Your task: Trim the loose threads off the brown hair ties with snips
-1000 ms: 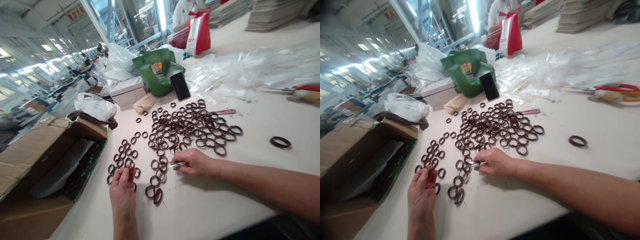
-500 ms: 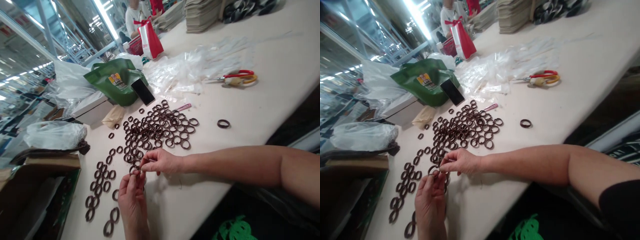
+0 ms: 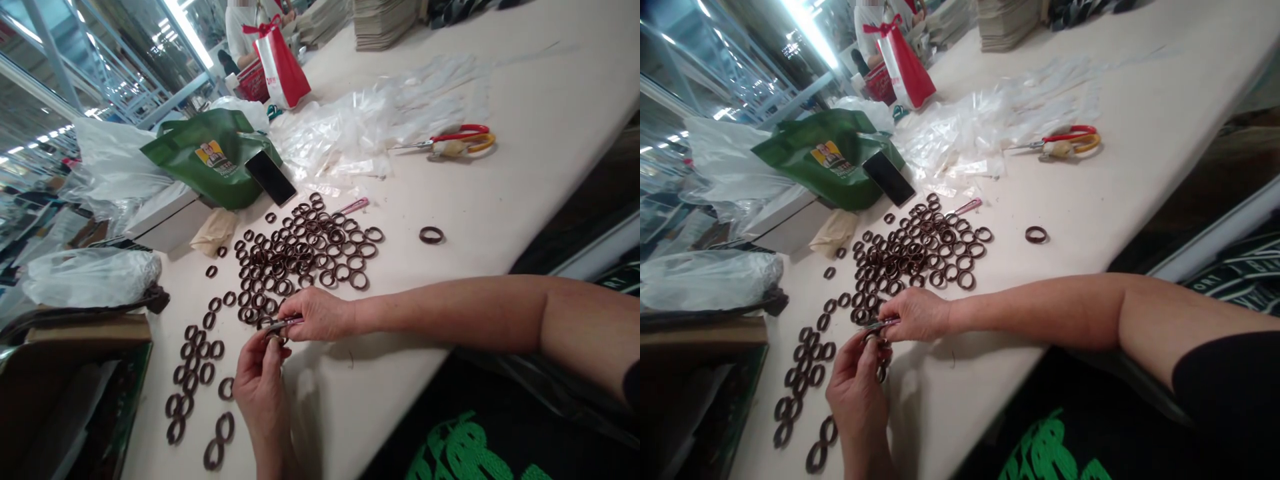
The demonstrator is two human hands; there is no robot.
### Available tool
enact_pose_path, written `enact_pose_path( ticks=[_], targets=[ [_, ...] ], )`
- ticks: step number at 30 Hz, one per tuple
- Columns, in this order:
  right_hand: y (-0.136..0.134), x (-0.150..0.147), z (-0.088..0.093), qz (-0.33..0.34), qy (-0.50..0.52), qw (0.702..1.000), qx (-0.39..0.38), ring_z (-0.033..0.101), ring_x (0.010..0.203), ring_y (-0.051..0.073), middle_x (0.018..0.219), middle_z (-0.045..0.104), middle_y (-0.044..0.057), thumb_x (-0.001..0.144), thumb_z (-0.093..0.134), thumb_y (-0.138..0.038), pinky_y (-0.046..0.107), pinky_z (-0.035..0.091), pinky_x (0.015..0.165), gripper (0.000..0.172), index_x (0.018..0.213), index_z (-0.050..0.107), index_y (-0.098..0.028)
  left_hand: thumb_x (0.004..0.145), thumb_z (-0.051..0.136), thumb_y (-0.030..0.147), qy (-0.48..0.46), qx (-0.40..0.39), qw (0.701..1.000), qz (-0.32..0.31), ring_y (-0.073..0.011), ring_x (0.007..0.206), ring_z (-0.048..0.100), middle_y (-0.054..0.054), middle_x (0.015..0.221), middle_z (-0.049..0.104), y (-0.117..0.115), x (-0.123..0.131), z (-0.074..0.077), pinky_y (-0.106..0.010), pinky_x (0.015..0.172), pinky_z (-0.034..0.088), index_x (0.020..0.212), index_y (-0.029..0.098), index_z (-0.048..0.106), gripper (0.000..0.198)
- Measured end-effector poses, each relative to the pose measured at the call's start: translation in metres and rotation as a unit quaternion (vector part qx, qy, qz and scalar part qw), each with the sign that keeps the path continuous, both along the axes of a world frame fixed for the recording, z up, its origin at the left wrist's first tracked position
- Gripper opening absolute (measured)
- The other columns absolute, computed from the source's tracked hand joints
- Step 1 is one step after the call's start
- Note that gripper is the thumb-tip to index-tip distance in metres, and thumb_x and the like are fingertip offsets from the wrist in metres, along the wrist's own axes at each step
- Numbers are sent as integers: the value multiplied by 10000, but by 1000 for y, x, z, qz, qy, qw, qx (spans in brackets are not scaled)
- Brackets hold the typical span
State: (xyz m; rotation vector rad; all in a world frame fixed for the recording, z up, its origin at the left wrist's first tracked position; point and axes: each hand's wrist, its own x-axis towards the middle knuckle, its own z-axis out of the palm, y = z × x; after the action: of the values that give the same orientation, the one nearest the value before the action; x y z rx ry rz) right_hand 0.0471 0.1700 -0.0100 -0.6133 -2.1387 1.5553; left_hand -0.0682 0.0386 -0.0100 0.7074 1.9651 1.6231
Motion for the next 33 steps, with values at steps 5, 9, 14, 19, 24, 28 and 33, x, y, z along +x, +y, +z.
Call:
enact_pose_path(
  ticks=[5,9,14,19,24,28,33],
  targets=[
    [-1,-1,1,26,14,987,-158,455,596,68,622,550,-57,734,690,-209,174,341,551,110,794,702,-117,621,856,398,-127,31,991,9,-80,598,582,-2,759,687,3,-7,-1,-180,583,495,814,173,711,329],
    [1,-3,0,56,25,958,-280,438,560,50,668,590,-54,741,680,-206,158,346,512,127,838,681,-124,529,899,381,-229,26,973,-21,-87,595,568,-4,711,657,5,-9,0,-189,570,504,685,157,674,353],
    [1,-6,-4,76,49,950,-297,487,610,61,713,621,-31,755,707,-229,150,381,534,157,871,681,-127,552,887,374,-269,24,962,-46,-63,566,513,17,679,605,3,-8,3,-187,572,500,702,156,683,334],
    [2,-3,-5,96,74,955,-270,490,627,60,743,614,-28,772,669,-197,143,392,534,166,922,695,-130,501,905,411,-234,-5,972,-20,-87,586,558,0,712,649,1,-9,1,-203,575,501,712,165,686,391],
    [5,-1,-4,104,48,957,-268,438,575,56,668,541,-57,771,719,-333,152,379,505,226,860,663,-133,583,862,463,-108,-52,992,-32,-85,586,538,14,657,629,-6,-9,-1,-194,610,462,738,166,678,382],
    [4,-3,-2,76,31,987,-139,498,644,70,682,573,-45,769,667,-166,172,393,615,47,790,651,-128,689,795,473,8,-100,993,-68,-89,589,518,30,604,576,-10,-10,-3,-187,593,413,747,166,665,338],
    [2,-2,2,14,46,993,112,498,681,103,754,601,0,763,658,-113,209,369,633,34,767,629,-132,708,786,443,-30,-85,993,-75,-81,576,482,37,636,566,-9,-12,-7,-199,602,413,754,172,654,305]
  ],
)
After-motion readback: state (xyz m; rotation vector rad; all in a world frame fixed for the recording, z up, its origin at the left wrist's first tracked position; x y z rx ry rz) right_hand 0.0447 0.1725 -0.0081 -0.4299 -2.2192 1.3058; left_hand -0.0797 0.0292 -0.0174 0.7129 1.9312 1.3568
